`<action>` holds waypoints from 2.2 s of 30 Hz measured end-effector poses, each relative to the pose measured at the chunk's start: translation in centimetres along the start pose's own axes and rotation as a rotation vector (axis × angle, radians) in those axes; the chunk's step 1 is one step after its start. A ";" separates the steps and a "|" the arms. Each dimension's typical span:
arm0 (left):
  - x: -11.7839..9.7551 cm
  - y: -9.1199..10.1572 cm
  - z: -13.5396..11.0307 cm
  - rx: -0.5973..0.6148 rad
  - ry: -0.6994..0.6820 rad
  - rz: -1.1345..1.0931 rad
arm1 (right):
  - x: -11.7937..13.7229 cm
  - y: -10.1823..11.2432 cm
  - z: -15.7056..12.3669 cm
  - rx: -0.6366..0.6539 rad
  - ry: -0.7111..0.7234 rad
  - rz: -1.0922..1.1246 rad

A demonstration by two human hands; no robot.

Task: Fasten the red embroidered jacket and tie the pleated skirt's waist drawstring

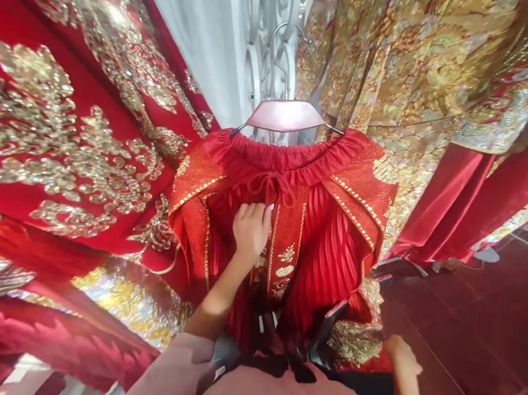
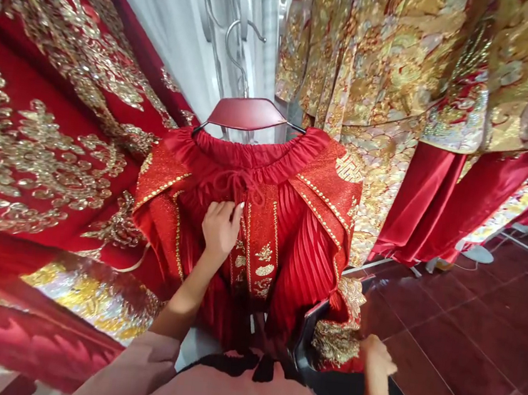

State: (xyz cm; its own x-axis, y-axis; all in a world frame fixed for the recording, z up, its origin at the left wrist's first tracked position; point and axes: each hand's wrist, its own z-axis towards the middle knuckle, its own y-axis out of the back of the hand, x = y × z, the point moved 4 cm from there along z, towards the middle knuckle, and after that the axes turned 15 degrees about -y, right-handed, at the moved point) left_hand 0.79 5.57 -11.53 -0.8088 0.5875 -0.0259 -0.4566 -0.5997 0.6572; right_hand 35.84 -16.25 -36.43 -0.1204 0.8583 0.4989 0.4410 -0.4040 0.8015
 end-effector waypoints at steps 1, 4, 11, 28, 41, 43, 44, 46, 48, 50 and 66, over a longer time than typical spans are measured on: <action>0.0 -0.1 -0.6 0.055 -0.023 0.007 | 1.4 1.7 -0.4 -0.043 -0.018 -0.076; -0.4 -1.4 -5.2 0.348 -0.071 0.003 | 7.8 6.9 -3.9 -0.136 0.159 -0.176; -0.6 -5.8 -15.8 0.967 -0.011 -0.094 | 24.8 12.1 -18.7 -0.367 1.214 0.369; 0.9 5.7 3.4 0.359 -0.573 -0.217 | 35.6 9.3 -18.6 0.027 1.848 0.124; 0.0 7.8 4.1 0.502 -0.616 -0.390 | 23.1 10.2 -25.1 0.661 1.858 -0.506; 0.0 7.2 4.1 0.511 -0.587 -0.351 | 22.8 9.4 -24.4 0.833 1.756 -0.650; 0.1 6.9 4.1 0.507 -0.557 -0.319 | 23.1 8.8 -24.1 0.859 1.697 -0.657; 0.1 6.2 4.1 0.504 -0.500 -0.236 | 25.0 7.4 -23.7 0.773 1.577 -0.461; 0.0 5.7 4.1 0.533 -0.486 -0.163 | 27.2 6.2 -23.4 0.592 1.450 -0.103; -0.3 5.5 4.1 0.577 -0.505 -0.133 | 28.7 5.0 -23.3 0.439 1.325 0.167; -0.5 7.0 3.9 0.624 -0.520 -0.287 | 29.9 2.9 -24.2 0.237 1.069 0.572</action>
State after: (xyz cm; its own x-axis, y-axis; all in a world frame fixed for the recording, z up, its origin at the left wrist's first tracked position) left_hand -0.58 3.22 -3.98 -0.3513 0.9362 -0.0062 -0.2070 -0.0712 0.9757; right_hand 12.02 0.53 -11.20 -0.4746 -0.1578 0.8660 0.8061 -0.4731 0.3555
